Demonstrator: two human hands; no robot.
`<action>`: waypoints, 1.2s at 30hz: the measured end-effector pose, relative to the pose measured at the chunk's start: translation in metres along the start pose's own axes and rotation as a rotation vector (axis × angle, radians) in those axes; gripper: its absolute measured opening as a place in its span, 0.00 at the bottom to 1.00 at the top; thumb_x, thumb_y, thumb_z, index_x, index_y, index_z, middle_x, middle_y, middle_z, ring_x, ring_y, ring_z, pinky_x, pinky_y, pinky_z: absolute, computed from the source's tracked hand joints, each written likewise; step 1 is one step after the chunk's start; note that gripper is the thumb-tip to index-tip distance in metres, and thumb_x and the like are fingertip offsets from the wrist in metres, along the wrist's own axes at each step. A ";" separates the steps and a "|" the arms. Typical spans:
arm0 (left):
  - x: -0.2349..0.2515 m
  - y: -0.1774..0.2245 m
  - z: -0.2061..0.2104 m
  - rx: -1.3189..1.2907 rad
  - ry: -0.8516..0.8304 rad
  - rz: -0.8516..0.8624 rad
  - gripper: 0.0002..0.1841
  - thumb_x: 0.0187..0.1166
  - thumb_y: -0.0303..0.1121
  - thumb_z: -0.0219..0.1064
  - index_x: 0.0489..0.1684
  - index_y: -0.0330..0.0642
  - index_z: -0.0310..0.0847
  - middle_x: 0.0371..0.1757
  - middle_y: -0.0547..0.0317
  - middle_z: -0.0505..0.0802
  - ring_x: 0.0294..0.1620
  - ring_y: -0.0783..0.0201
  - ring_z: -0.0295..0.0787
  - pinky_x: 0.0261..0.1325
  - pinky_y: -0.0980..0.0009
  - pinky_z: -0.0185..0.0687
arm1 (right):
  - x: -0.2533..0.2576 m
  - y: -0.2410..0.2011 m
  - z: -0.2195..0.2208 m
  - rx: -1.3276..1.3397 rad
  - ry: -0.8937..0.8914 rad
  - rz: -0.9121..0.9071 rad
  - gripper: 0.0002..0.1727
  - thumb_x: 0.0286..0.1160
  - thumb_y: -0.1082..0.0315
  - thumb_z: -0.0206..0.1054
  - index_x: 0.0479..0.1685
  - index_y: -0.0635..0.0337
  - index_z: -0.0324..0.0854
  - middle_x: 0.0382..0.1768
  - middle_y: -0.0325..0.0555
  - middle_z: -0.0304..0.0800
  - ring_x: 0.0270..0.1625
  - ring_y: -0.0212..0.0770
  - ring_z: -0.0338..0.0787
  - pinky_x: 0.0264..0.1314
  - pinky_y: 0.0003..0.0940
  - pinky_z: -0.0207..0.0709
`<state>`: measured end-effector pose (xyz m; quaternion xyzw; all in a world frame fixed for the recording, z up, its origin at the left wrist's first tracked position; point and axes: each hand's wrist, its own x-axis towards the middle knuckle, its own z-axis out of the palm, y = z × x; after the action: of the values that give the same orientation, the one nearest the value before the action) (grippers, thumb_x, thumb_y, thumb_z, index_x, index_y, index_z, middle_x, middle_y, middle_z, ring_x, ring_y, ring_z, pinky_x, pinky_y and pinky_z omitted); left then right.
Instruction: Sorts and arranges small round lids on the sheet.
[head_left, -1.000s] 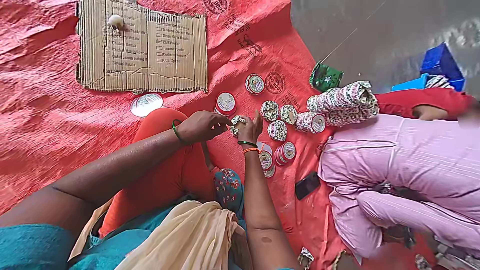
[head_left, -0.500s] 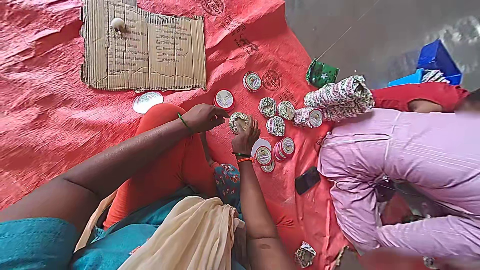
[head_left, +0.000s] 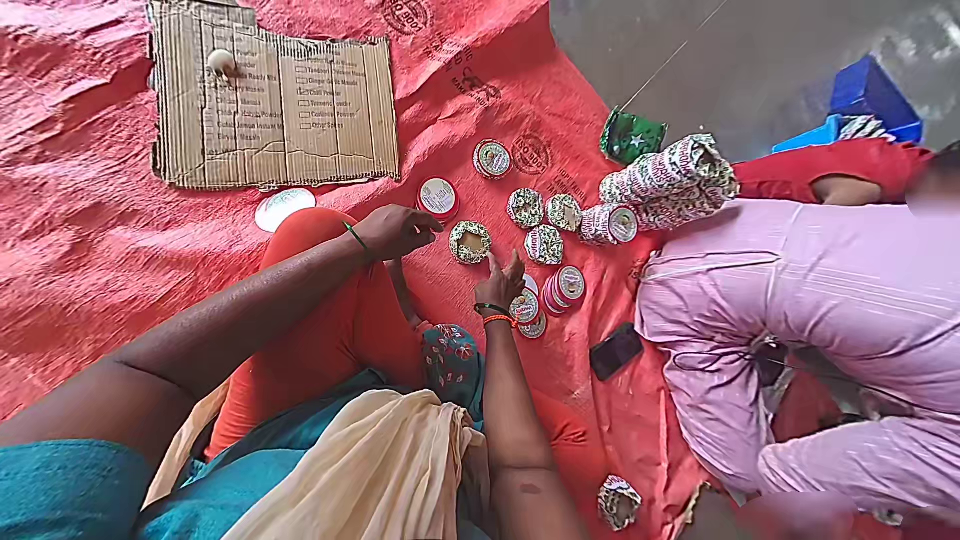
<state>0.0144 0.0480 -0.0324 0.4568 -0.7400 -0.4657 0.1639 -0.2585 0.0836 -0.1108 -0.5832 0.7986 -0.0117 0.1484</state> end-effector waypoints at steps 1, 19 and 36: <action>0.000 0.000 -0.002 -0.003 -0.008 0.003 0.15 0.90 0.35 0.60 0.65 0.42 0.88 0.53 0.50 0.96 0.51 0.53 0.94 0.61 0.47 0.84 | 0.001 0.002 0.002 0.021 0.021 0.005 0.29 0.66 0.81 0.66 0.70 0.50 0.87 0.91 0.65 0.53 0.93 0.68 0.49 0.88 0.71 0.45; 0.050 -0.051 0.113 0.125 0.475 -0.300 0.09 0.87 0.37 0.63 0.50 0.58 0.91 0.35 0.72 0.93 0.35 0.73 0.89 0.46 0.64 0.89 | 0.002 0.011 0.030 0.264 0.189 -0.170 0.38 0.58 0.89 0.65 0.79 0.68 0.74 0.78 0.59 0.80 0.83 0.69 0.71 0.85 0.68 0.56; 0.000 0.000 0.001 0.038 -0.008 0.007 0.17 0.92 0.38 0.57 0.69 0.44 0.86 0.55 0.51 0.96 0.54 0.52 0.93 0.63 0.46 0.82 | -0.003 -0.056 0.024 0.111 0.100 -0.318 0.44 0.64 0.85 0.63 0.90 0.59 0.62 0.80 0.62 0.77 0.87 0.70 0.66 0.88 0.70 0.48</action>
<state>0.0145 0.0487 -0.0330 0.4555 -0.7508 -0.4529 0.1538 -0.1998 0.0720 -0.1224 -0.6918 0.7008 -0.1078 0.1368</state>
